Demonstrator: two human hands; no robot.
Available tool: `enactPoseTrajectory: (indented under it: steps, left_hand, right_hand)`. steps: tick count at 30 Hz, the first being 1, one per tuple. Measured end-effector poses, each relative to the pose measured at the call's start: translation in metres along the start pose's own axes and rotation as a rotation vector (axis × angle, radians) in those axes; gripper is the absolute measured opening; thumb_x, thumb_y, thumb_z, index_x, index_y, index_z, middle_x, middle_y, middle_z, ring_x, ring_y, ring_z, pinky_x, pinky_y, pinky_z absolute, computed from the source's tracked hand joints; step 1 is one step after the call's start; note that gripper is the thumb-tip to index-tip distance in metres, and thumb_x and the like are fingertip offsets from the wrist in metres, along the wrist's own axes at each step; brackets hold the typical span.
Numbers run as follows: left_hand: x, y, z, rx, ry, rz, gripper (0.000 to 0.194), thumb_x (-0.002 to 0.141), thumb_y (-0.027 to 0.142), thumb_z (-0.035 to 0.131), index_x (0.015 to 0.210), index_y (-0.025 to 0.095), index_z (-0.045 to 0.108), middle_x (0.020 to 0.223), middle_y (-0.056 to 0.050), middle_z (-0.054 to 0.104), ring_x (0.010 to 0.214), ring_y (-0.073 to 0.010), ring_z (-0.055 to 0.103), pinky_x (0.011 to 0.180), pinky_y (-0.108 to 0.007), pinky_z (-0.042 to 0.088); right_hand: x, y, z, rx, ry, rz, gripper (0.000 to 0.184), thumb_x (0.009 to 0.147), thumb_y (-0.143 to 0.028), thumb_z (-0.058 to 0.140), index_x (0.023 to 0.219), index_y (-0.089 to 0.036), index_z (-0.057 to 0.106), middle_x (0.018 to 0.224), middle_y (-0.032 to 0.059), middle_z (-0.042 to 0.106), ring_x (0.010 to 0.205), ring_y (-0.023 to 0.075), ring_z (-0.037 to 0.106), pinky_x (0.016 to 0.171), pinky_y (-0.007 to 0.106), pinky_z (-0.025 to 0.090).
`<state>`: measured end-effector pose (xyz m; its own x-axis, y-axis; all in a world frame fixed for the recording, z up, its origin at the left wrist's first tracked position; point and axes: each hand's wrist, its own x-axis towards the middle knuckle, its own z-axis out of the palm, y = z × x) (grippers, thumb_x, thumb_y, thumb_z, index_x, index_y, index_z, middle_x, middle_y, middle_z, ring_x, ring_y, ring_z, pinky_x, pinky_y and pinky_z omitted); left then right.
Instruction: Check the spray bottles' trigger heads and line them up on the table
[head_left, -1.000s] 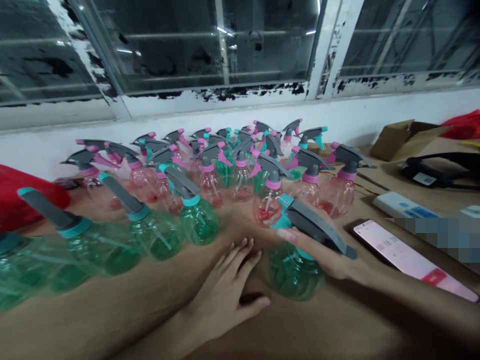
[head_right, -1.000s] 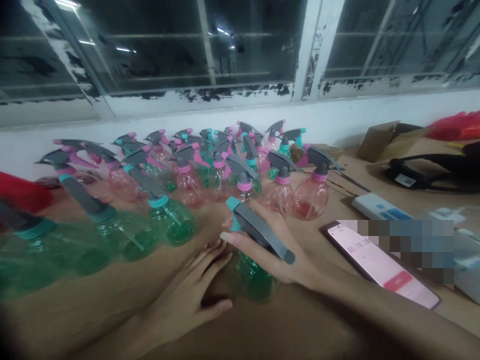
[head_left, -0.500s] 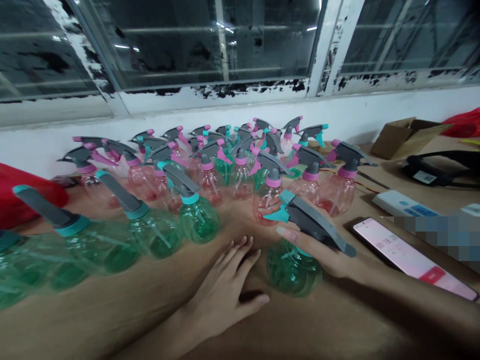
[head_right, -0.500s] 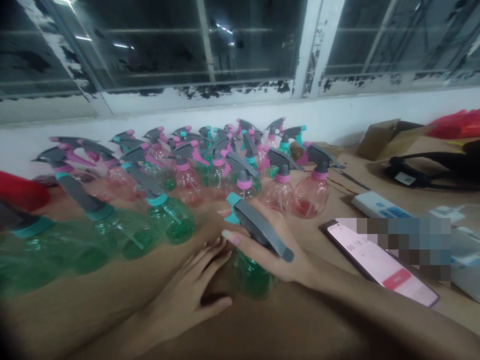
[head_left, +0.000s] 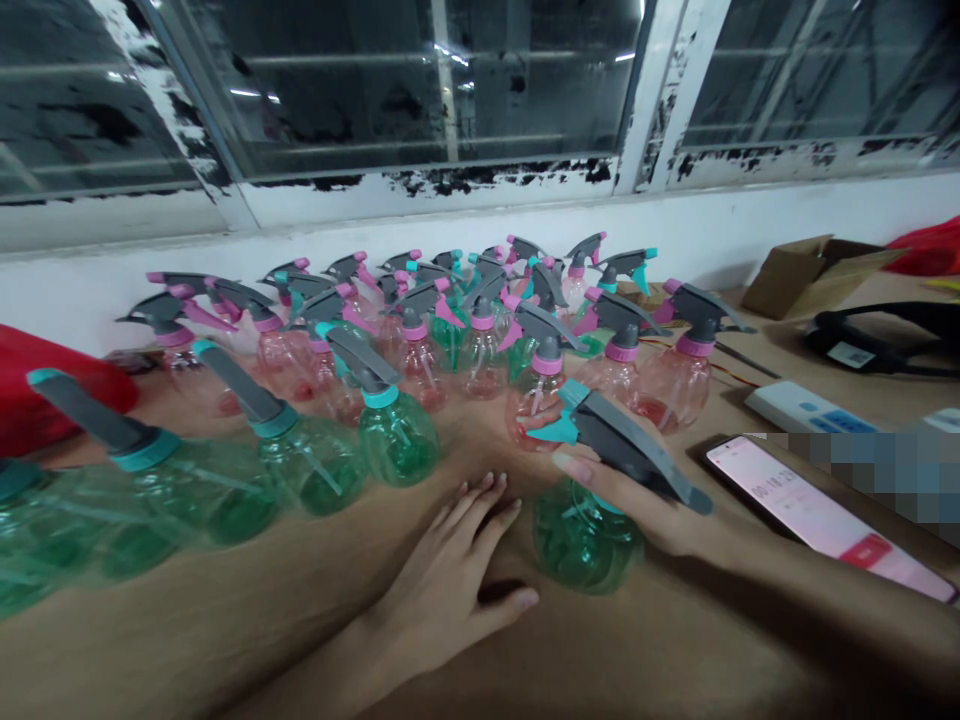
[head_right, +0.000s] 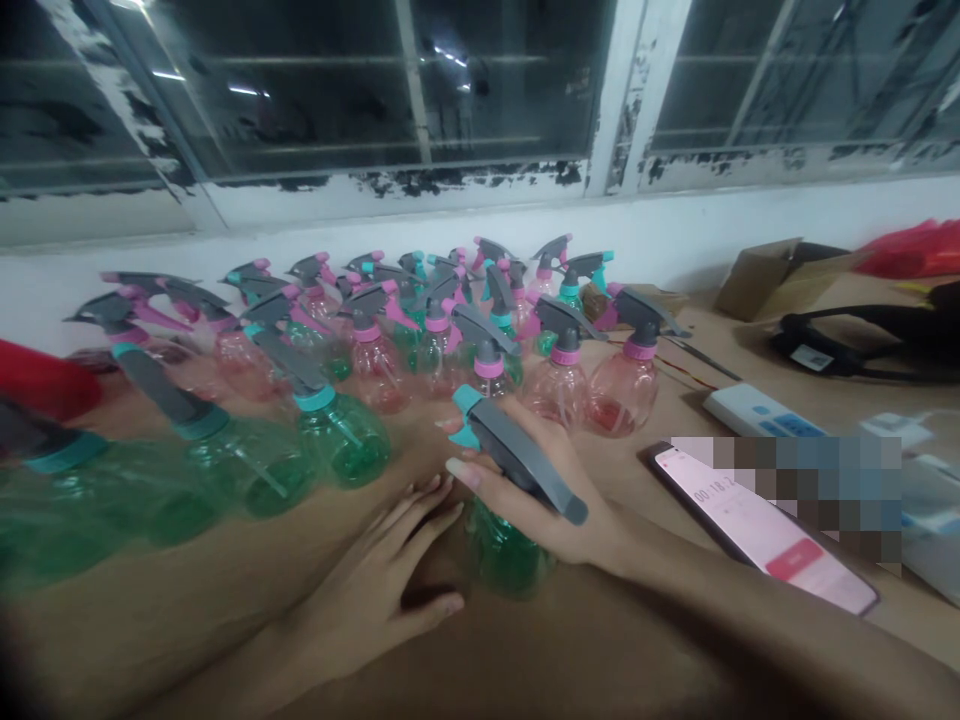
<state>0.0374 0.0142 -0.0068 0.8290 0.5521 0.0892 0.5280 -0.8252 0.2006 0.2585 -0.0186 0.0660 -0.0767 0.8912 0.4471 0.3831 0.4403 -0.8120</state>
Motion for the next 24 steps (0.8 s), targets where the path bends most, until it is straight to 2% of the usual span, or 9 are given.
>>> enactPoseTrajectory:
  steps: [4, 8, 13, 18, 24]
  left_hand:
    - [0.0002, 0.0, -0.0013, 0.004, -0.019, -0.001, 0.07, 0.088, 0.059, 0.05, 0.141, 0.016, 0.034, 0.15, -0.012, 0.027, 0.137, -0.0313, 0.024, 0.109, -0.05, 0.026]
    - [0.0001, 0.0001, -0.0012, 0.004, -0.011, 0.0, 0.07, 0.089, 0.059, 0.05, 0.142, 0.017, 0.033, 0.15, -0.011, 0.029, 0.137, -0.0309, 0.025, 0.109, -0.05, 0.026]
    - [0.0, -0.0001, -0.0004, -0.009, -0.009, 0.001, 0.07, 0.088, 0.058, 0.051, 0.142, 0.016, 0.033, 0.151, -0.012, 0.025, 0.138, -0.0313, 0.02, 0.109, -0.05, 0.026]
    - [0.0005, -0.0003, -0.0008, -0.018, -0.009, 0.007, 0.07, 0.088, 0.056, 0.052, 0.141, 0.015, 0.034, 0.151, -0.013, 0.024, 0.138, -0.0316, 0.02, 0.109, -0.051, 0.026]
    - [0.0001, 0.0011, -0.003, -0.013, -0.031, -0.005, 0.068, 0.089, 0.056, 0.052, 0.141, 0.015, 0.035, 0.151, -0.012, 0.025, 0.139, -0.031, 0.018, 0.109, -0.05, 0.026]
  right_hand:
    - [0.0005, 0.0004, -0.0005, -0.025, 0.007, -0.006, 0.015, 0.082, -0.038, 0.057, 0.083, -0.024, 0.054, 0.068, -0.0015, 0.052, 0.059, 0.0151, 0.053, 0.054, 0.03, 0.044]
    - [0.001, 0.0008, -0.0005, -0.016, -0.003, -0.009, 0.017, 0.082, -0.037, 0.058, 0.092, -0.024, 0.055, 0.071, -0.0011, 0.054, 0.061, 0.015, 0.054, 0.055, 0.03, 0.045]
    - [0.0006, 0.0004, -0.0002, 0.0, -0.002, -0.009, 0.015, 0.081, -0.036, 0.058, 0.088, -0.024, 0.053, 0.071, -0.0014, 0.052, 0.061, 0.0149, 0.053, 0.056, 0.03, 0.044]
    - [0.0008, -0.0002, -0.0007, 0.047, -0.019, 0.007, 0.017, 0.082, -0.036, 0.058, 0.093, -0.024, 0.053, 0.074, -0.001, 0.052, 0.064, 0.0155, 0.052, 0.059, 0.032, 0.045]
    - [0.0008, -0.0016, -0.0012, -0.023, -0.011, -0.006, 0.016, 0.082, -0.038, 0.056, 0.09, -0.024, 0.055, 0.071, -0.0007, 0.053, 0.062, 0.0159, 0.052, 0.057, 0.032, 0.044]
